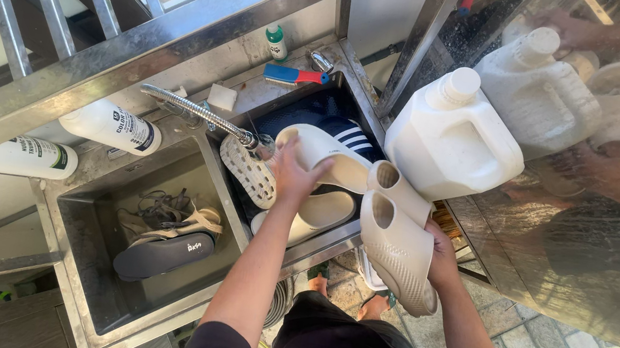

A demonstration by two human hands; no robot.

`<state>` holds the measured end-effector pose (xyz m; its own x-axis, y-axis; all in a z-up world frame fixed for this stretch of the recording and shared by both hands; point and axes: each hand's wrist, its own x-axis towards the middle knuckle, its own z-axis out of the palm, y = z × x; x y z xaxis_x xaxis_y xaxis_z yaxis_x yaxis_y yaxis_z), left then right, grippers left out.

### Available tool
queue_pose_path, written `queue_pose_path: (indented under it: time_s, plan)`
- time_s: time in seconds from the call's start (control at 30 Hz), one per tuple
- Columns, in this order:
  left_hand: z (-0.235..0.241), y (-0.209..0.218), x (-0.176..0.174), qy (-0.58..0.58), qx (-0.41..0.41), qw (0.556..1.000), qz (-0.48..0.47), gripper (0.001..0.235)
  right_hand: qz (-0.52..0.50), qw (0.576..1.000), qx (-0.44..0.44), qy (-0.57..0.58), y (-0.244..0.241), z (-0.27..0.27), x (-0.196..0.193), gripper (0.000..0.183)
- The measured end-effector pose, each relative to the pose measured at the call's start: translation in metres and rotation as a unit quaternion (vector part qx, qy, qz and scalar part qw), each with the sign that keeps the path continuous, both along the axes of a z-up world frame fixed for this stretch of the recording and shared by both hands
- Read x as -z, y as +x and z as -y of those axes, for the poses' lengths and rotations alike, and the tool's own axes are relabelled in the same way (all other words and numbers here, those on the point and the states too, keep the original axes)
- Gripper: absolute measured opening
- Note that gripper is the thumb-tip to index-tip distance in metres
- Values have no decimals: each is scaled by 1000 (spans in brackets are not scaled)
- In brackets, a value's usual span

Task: The person uses a handheld pressure washer to clean a metal grate floor, then rinses several pairs of shoes and sandals in a double-basin stainless steel sink. The person places the rinsed footwear on a nearby ledge to dry.

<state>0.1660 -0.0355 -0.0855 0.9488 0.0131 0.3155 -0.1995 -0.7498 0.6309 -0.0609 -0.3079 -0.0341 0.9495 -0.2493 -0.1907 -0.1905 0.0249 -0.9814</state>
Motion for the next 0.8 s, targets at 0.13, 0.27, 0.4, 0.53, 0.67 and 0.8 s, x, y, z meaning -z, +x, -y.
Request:
queue_pose_path:
  time_s: [0.13, 0.27, 0.4, 0.53, 0.67, 0.8]
  plan:
    - [0, 16, -39, -41, 59, 963, -258, 93, 57, 997, -11, -51, 15, -13, -6, 31]
    - [-8, 7, -92, 57, -78, 926, -366, 84, 104, 994, -24, -37, 35, -28, -15, 32]
    - [-29, -22, -115, 65, -149, 906, -391, 99, 67, 994, -18, 85, 45, -31, -17, 36]
    - [-35, -43, -95, 261, -113, 943, -174, 112, 68, 995, 1, 68, 50, -36, -16, 39]
    - [-31, -66, -68, 363, 123, 917, -111, 57, 92, 992, 3, 81, 53, -42, -14, 36]
    - [-5, -66, -61, 498, 190, 835, -138, 39, 18, 984, 56, 169, 47, -41, -17, 39]
